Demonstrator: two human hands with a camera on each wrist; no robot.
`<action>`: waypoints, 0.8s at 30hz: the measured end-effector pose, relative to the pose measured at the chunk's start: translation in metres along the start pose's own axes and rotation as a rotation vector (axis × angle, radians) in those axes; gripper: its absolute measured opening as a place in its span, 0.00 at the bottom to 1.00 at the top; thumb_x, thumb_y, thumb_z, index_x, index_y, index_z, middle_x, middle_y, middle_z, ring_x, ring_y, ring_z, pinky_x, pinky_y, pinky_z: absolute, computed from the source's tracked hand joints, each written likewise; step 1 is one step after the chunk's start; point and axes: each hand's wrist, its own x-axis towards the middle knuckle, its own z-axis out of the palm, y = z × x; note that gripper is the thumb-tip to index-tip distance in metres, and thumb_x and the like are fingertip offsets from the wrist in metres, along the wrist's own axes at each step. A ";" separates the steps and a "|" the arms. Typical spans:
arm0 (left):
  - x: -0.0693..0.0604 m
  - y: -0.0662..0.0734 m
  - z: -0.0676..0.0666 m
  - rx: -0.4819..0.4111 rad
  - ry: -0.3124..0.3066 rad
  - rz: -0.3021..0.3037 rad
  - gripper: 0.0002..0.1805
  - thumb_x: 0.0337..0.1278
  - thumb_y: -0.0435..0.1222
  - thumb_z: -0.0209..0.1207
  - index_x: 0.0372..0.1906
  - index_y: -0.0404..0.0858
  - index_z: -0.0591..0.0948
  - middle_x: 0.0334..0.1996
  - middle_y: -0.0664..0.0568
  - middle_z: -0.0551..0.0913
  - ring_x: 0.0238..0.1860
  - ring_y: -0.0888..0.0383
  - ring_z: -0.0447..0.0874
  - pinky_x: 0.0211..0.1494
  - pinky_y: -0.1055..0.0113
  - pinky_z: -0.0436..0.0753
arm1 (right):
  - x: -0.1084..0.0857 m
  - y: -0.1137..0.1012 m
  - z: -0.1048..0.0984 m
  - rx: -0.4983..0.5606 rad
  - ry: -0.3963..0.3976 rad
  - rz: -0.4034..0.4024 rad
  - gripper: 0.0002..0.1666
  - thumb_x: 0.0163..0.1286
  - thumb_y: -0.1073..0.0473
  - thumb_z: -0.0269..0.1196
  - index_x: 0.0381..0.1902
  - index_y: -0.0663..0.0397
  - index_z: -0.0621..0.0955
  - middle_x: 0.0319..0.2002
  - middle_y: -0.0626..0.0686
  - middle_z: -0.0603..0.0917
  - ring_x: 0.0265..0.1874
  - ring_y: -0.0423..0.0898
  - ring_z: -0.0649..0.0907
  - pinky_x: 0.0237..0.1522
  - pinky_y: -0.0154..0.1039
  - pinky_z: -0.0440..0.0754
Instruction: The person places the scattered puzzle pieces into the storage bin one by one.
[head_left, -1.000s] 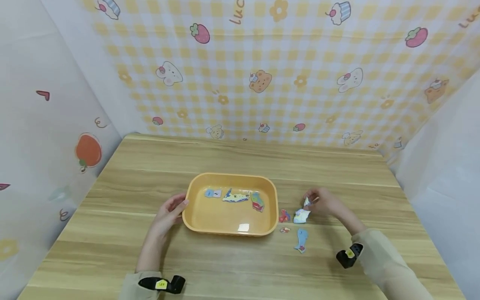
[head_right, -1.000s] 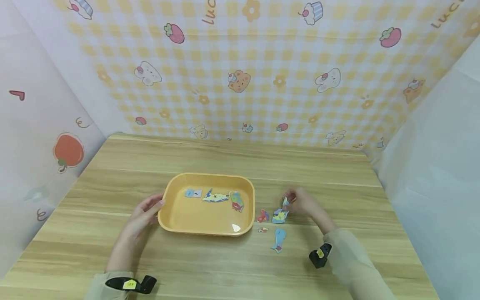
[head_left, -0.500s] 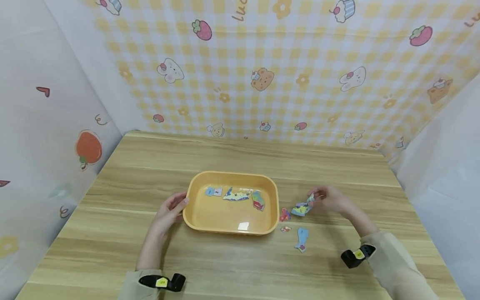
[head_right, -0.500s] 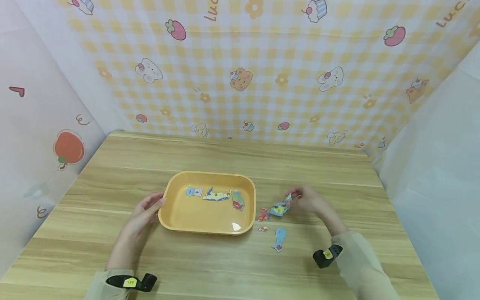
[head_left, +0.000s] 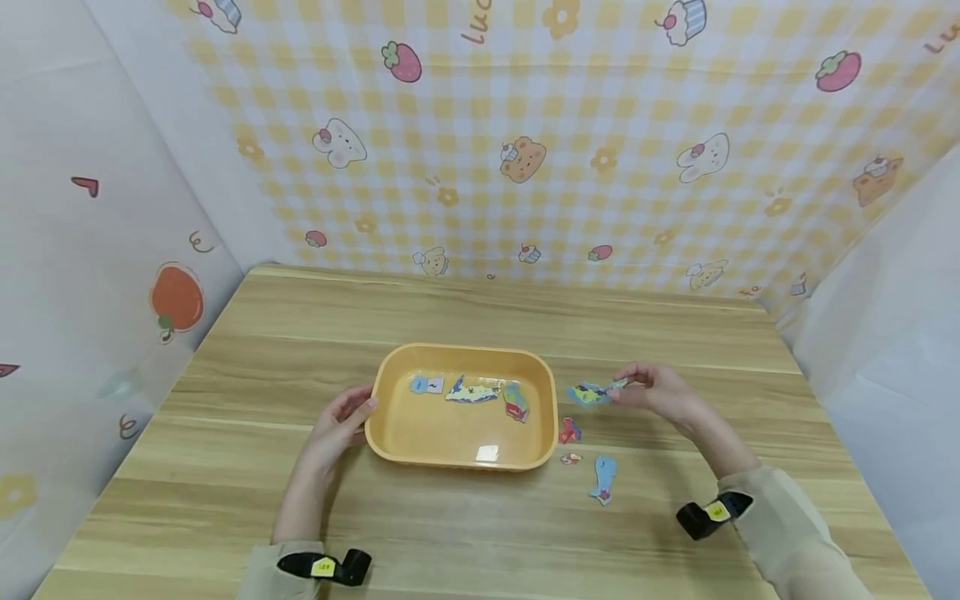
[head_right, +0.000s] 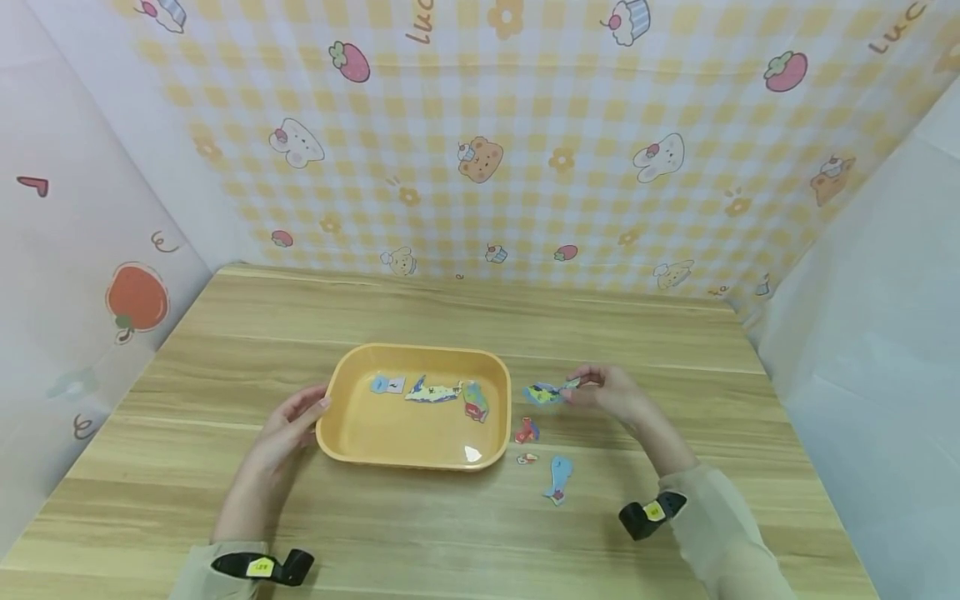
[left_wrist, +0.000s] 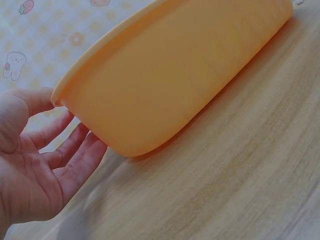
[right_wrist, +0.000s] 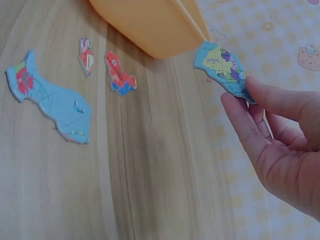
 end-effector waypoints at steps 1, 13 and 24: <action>0.000 0.000 0.000 -0.001 0.002 -0.002 0.32 0.62 0.48 0.51 0.66 0.38 0.60 0.64 0.43 0.63 0.45 0.68 0.73 0.44 0.73 0.79 | 0.001 -0.001 0.001 0.008 -0.001 0.002 0.27 0.61 0.56 0.62 0.50 0.72 0.68 0.35 0.51 0.77 0.37 0.45 0.78 0.47 0.44 0.75; 0.001 -0.002 0.000 -0.021 0.008 0.008 0.31 0.62 0.47 0.52 0.65 0.38 0.61 0.64 0.42 0.65 0.43 0.69 0.75 0.44 0.72 0.79 | 0.023 -0.028 0.021 0.087 -0.042 -0.021 0.24 0.60 0.60 0.62 0.47 0.73 0.69 0.32 0.51 0.77 0.33 0.44 0.83 0.49 0.47 0.79; -0.001 0.000 0.000 -0.013 -0.001 0.017 0.32 0.63 0.48 0.51 0.66 0.37 0.60 0.64 0.41 0.64 0.45 0.67 0.74 0.44 0.72 0.79 | 0.046 -0.059 0.057 -0.014 -0.051 -0.035 0.17 0.57 0.60 0.66 0.38 0.67 0.74 0.25 0.49 0.80 0.27 0.44 0.84 0.42 0.50 0.81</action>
